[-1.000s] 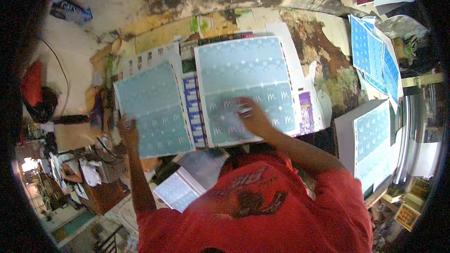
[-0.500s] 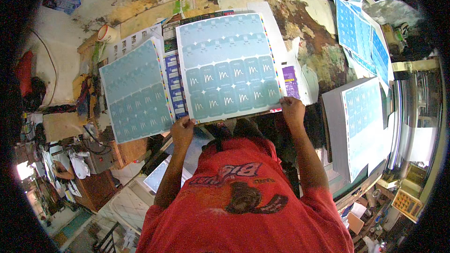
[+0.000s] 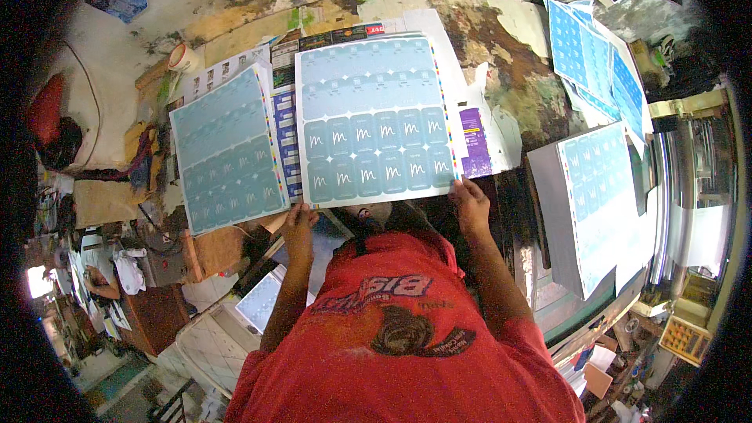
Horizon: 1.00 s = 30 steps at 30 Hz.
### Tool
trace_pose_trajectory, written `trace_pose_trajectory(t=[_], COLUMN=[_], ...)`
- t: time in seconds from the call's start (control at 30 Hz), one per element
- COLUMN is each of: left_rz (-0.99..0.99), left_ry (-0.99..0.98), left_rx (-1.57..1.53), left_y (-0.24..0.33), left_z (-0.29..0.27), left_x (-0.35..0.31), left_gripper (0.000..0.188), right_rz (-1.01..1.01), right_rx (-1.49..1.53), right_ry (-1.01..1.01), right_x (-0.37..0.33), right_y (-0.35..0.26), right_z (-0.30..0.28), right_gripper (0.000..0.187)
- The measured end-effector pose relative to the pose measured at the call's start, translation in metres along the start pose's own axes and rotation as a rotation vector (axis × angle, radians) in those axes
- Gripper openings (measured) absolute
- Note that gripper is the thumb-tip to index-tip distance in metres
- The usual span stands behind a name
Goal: The person picks up a stack of paper and then individually picks up printed blue sheets, placing them onto the stack and aligning the edges by hand.
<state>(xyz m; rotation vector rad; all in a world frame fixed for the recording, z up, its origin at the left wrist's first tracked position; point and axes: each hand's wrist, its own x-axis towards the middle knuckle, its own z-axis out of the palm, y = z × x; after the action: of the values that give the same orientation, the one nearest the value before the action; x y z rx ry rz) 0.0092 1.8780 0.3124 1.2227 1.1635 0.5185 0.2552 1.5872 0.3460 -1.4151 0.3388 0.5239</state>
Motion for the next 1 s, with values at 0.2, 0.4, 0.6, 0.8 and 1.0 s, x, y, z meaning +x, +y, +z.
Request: trace_pose_trajectory(t=[0.2,0.4,0.6,0.8,1.0], left_rz=[0.960,1.372,1.500,1.451,1.171], left_ry=[-0.034,-0.315,-0.308,-0.228,-0.106], left_rx=[0.994,1.132,1.023,0.996,1.014], left_y=[0.022,0.028,0.099,0.117,0.100], left_z=[0.037,0.063,0.064,0.073,0.085], left_x=[-0.044,-0.004,-0.008,-0.006,-0.005], left_gripper=[0.050,0.037,0.029,0.035,0.033], right_rz=[0.018,0.019,-1.103,-1.341,-1.252], right_rx=[0.034,-0.074,-1.414,-1.405,-1.437], right_ry=[0.034,0.021,-0.092,-0.090,-0.151], right_x=[-0.006,-0.007,-0.063,-0.040,-0.028], right_y=[0.007,-0.009,-0.034,-0.020,-0.017], right_z=[-0.007,-0.005,0.066,0.105,0.109], right_gripper=[0.028,0.043,0.075,0.047,0.039])
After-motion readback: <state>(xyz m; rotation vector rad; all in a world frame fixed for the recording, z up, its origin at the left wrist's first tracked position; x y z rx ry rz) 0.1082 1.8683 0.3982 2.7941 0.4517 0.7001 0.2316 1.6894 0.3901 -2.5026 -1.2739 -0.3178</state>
